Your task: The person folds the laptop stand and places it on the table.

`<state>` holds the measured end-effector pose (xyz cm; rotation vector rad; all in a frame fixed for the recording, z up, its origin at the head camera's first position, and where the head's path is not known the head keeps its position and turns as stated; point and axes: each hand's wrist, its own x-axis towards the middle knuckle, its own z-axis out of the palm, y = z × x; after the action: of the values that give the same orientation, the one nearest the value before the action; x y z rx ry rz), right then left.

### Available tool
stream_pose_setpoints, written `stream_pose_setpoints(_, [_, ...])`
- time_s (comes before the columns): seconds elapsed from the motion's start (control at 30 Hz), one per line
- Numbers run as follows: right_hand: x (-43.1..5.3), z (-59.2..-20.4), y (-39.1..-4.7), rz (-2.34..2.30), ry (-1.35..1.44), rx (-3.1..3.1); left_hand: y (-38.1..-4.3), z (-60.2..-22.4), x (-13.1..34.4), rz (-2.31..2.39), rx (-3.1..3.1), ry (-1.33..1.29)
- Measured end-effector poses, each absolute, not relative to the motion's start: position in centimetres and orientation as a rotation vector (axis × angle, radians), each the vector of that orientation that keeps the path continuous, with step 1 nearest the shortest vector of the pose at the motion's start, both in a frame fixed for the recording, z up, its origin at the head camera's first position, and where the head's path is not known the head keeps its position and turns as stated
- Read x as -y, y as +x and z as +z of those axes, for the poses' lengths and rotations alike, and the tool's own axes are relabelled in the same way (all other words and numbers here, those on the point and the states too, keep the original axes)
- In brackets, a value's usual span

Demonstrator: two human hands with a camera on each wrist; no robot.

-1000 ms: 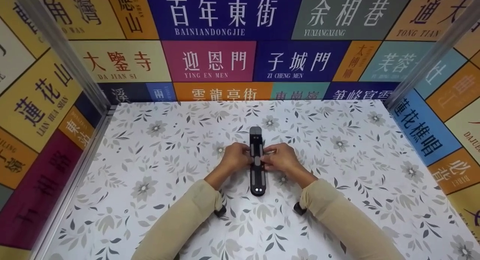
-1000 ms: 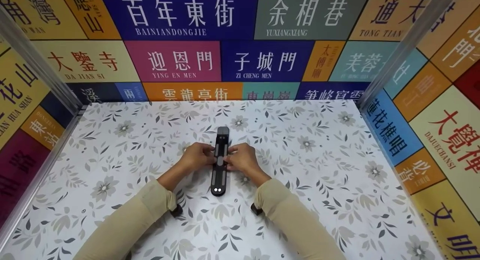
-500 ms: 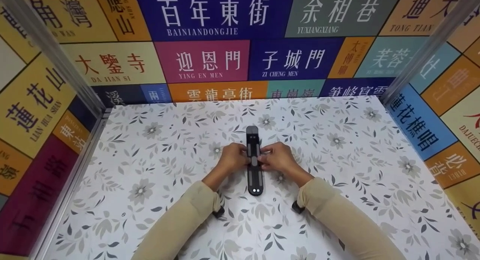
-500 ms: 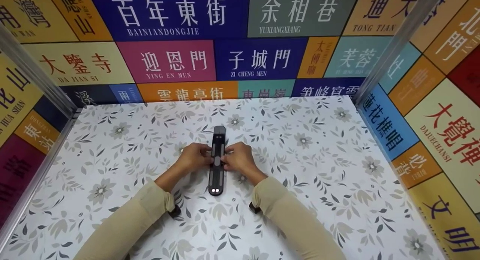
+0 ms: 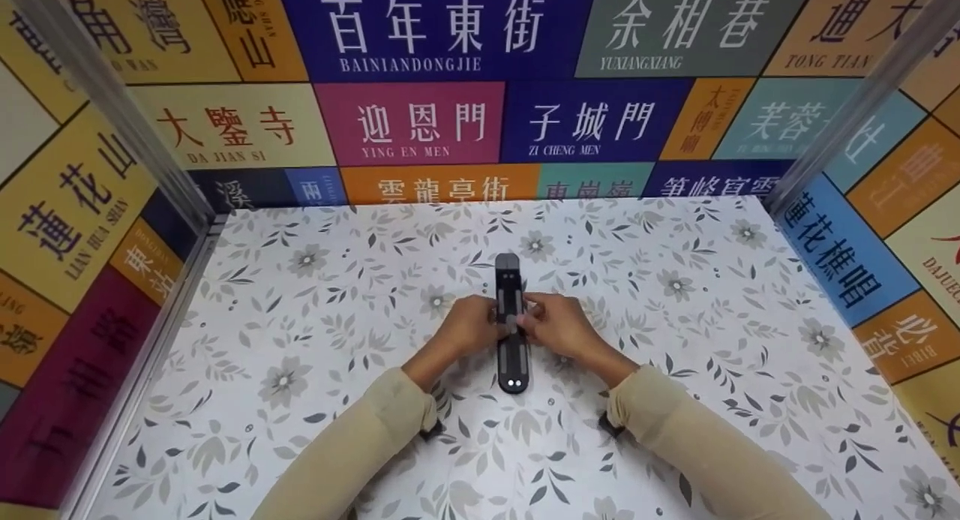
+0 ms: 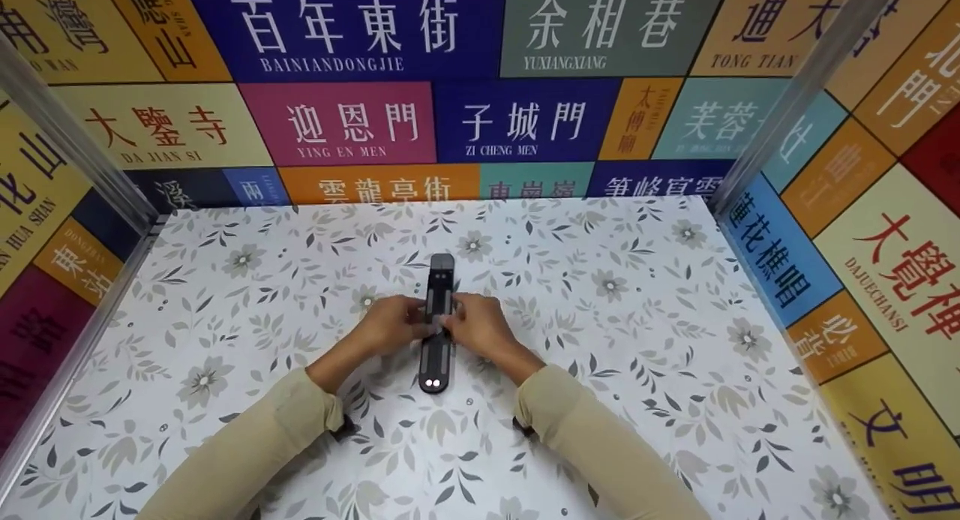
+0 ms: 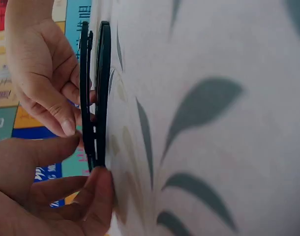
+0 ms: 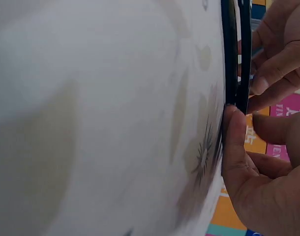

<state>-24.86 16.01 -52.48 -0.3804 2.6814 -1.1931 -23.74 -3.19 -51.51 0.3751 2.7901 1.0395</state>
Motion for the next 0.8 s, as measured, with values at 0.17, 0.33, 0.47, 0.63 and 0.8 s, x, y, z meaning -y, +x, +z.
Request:
stream_pose_setpoints(0.17, [-16.9, -52.4, -23.0, -1.040, -0.680, -2.735, -20.9, -50.2, 3.2, 0.661, -2.764, 0.437])
stream_pose_setpoints(0.33, [-17.9, -51.8, -20.5, -0.876, -0.718, -2.735, -18.2, -49.8, 3.2, 0.454, -2.682, 0.436])
stream_pose_setpoints(0.47, [-18.6, -51.8, -18.4, -0.706, -0.736, -2.787, -16.6, -50.2, 2.7, 0.443, -2.686, 0.382])
stream_pose_setpoints(0.63, [-18.8, -52.7, -17.4, -0.556, -0.987, -2.946, -15.7, -50.7, 2.1, 0.427, -2.721, 0.336])
stream_pose_setpoints(0.8, [-18.3, -53.5, -17.2, -0.398, -1.127, -3.076, -15.6, -50.8, 1.8, 0.405, -2.742, 0.334])
